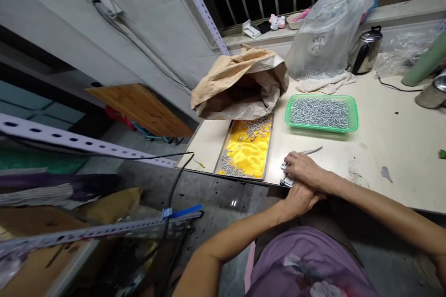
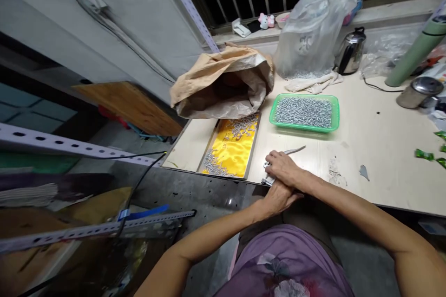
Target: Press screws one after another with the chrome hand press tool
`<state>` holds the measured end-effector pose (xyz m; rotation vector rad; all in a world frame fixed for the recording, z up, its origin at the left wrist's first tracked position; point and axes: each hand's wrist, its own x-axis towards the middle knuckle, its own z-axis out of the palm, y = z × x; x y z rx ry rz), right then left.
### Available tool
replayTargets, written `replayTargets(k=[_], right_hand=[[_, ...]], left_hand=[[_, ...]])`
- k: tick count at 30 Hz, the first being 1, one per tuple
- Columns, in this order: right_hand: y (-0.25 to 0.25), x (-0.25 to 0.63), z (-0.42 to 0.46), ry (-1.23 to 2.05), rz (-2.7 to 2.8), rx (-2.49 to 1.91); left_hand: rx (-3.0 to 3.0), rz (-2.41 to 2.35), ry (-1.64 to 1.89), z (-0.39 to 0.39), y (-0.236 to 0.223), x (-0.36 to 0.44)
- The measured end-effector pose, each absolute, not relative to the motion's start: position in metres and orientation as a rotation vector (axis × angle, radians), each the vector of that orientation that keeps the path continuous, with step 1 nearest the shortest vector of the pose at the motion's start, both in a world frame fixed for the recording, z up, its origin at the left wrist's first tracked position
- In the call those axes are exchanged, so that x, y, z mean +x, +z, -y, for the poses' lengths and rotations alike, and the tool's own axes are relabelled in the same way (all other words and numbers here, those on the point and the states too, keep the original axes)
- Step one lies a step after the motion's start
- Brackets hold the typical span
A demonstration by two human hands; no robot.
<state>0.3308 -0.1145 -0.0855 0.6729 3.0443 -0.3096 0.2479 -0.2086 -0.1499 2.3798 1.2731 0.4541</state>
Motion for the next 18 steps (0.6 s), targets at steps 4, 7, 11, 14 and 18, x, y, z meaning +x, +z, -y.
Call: replayTargets(k=[4,7,11,14,18], right_hand=[[-0.095,0.305,0.123,-0.16,-3.092,0.418],[-0.099,0.294,0.124,-0.178,-3.172,0.305],[-0.089,0.29,0.122,-0.307,-3.263,0.336],[-0.067,0.306,0.103,-0.345,-3.432,0.565],[-0.032,0.349,0.054,-0.121,-3.569,1.069]], left_hand=[[2.361,-1.317,0.361,0.21,-0.149,0.25],[2.367,-1.335,0.354,0.209,-0.147,0.253],[2.43,-1.3,0.385,0.207,-0.144,0.251],[2.513,-1.276,0.462,0.202,-0.136,0.225],[2.393,-1.845,0.408,0.186,-0.111,0.142]])
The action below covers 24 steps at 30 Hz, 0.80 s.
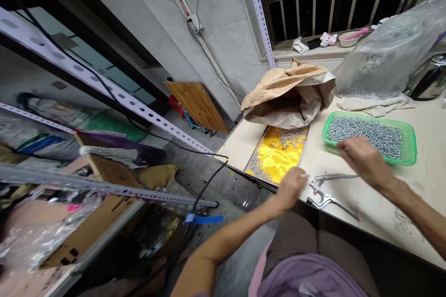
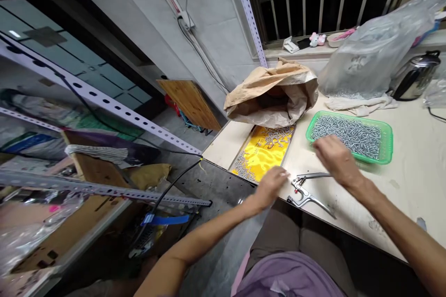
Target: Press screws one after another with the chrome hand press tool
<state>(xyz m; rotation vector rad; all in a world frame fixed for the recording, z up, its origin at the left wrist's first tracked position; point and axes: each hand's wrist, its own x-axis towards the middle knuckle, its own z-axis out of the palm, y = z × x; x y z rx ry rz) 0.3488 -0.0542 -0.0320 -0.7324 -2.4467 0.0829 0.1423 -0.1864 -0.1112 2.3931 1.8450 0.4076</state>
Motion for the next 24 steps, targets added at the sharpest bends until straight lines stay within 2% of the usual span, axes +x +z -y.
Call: replayTargets(k=[3,6,11,14,17,20,24], right_hand=[[-0.019,0.377,0.025,-0.118,2.366,-0.943],[-0.021,0.389,0.025,-0.254,2.348,-1.015],[-0.051,0.391,0.07,-0.059,2.442,-0.841],[-0.072,0.396,0.1,0.132,2.484,-0.891],[-0.085,0.406,0.125,0.292,2.531,-0.946],[-0.093,0.413,0.144,0.398,2.544,-0.991],[-0.101,0.414,0.162,0.504,2.571,-1.047]], left_hand=[[2.132,-2.34,0.162,0.171,-0.093,0.072],[1.996,-2.5,-0.071,0.161,-0.085,0.025],[2.022,-2.403,-0.267,0.153,-0.088,0.003],[2.079,-2.345,-0.318,0.149,-0.087,-0.001],[2.09,-2.339,-0.215,0.145,-0.082,0.003],[1.994,-2.268,0.17,0.148,-0.078,0.029],[1.581,-1.892,0.575,0.17,-0.083,0.099]])
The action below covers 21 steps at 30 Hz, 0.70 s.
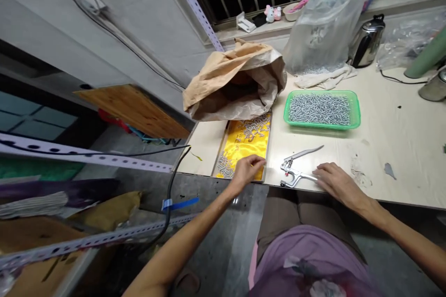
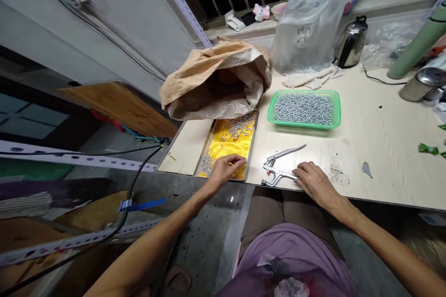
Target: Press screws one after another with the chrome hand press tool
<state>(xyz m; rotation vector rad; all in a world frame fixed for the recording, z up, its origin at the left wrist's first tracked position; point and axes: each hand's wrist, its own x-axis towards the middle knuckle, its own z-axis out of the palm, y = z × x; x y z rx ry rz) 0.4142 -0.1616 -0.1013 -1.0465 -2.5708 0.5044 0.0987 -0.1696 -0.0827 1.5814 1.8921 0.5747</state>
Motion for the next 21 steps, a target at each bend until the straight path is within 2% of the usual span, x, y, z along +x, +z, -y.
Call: replayTargets(k=[6,21], right_hand=[[-0.115,0.408,0.172,0.436,2.603,-1.138],[-0.121,0.407,0.171,0.364,2.599,-1.197]], left_hand=[[1.219,-1.697,0.616,0.188,-0.102,0.167],[1.314,-1.817,0.303,0.177,-0.102,0.167]])
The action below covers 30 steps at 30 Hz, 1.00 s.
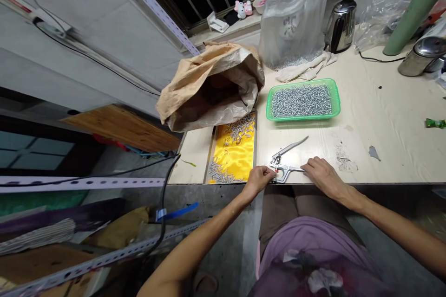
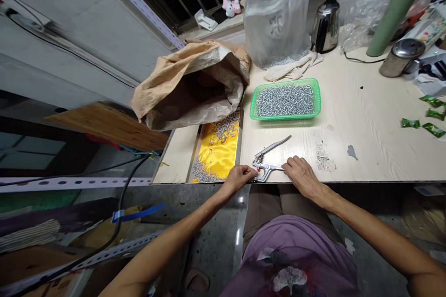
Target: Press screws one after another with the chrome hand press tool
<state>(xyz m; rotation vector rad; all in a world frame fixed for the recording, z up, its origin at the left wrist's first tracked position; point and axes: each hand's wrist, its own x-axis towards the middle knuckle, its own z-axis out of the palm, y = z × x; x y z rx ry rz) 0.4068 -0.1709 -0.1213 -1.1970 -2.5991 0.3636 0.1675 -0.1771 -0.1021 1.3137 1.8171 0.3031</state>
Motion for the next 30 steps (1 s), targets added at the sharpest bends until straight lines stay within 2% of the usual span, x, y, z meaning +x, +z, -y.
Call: replayTargets(k=[7,18,30], right_hand=[[-0.124,0.407,0.17,0.363,2.654,-1.241],[-0.109,0.401,0.115,0.355,2.888,-1.237],[-0.096,0.397,0.117,0.337,2.871,-1.236]], left_hand=[[1.237,-1.743,0.114,0.171,-0.09,0.169],[1.082,-1.71,0.162,0.173,-0.098,0.169],[1.086,-1.708,0.147,0.175,-0.109,0.164]])
